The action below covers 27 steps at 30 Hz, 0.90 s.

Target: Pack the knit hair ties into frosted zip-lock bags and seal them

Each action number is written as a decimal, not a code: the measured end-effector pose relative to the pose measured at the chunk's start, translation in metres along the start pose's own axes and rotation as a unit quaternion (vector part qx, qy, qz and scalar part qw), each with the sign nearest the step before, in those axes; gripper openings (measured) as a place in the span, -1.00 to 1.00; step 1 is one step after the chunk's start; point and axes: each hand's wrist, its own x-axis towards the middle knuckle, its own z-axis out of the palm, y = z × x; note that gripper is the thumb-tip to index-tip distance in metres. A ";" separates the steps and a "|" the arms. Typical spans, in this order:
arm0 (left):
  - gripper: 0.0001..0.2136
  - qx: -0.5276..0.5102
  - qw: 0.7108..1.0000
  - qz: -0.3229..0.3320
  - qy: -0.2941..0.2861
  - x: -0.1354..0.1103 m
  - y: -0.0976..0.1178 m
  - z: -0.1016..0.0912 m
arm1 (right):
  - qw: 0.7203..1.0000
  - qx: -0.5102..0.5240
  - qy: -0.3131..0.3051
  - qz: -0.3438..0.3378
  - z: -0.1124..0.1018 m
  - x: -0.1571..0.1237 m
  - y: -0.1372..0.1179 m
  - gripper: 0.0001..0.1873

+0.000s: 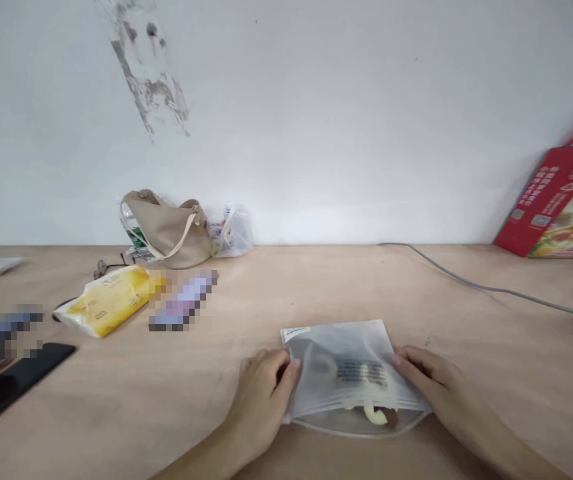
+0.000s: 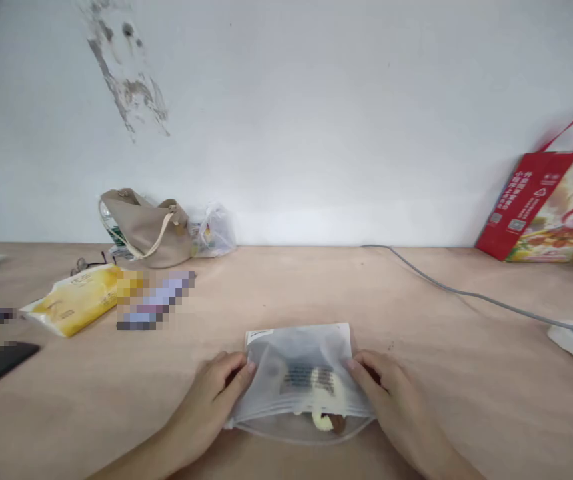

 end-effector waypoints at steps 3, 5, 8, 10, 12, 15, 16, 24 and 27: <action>-0.70 -0.099 0.994 -0.020 0.033 0.001 0.004 0.013 | 0.998 0.052 0.043 0.006 0.008 -0.002 0.002 -0.59; -0.72 -0.154 0.987 -0.011 0.048 -0.002 0.004 0.015 | 0.993 0.094 0.077 0.009 0.008 -0.010 -0.001 -0.62; -0.75 -0.219 0.974 0.023 0.056 -0.009 0.004 0.014 | 0.982 0.173 0.072 -0.002 0.006 -0.021 -0.007 -0.68; -0.76 -0.255 0.964 0.040 0.059 -0.014 0.005 0.014 | 0.978 0.200 0.051 -0.014 0.006 -0.025 -0.011 -0.71; -0.74 -0.291 0.953 0.039 0.070 -0.017 0.007 0.015 | 0.975 0.208 0.078 -0.012 0.008 -0.026 -0.014 -0.73; -0.67 -0.329 0.938 0.027 0.105 -0.017 0.007 0.018 | 0.961 0.222 0.163 -0.010 0.013 -0.025 -0.019 -0.72; -0.65 -0.333 0.935 0.025 0.120 -0.016 0.008 0.020 | 0.956 0.229 0.181 -0.015 0.014 -0.025 -0.021 -0.73; -0.61 -0.381 0.897 0.052 0.220 0.005 0.017 0.019 | 0.920 0.292 0.256 -0.053 0.013 -0.012 -0.038 -0.80; -0.59 -0.416 0.884 0.043 0.208 0.021 0.020 0.017 | 0.918 0.292 0.264 -0.035 0.012 -0.001 -0.038 -0.77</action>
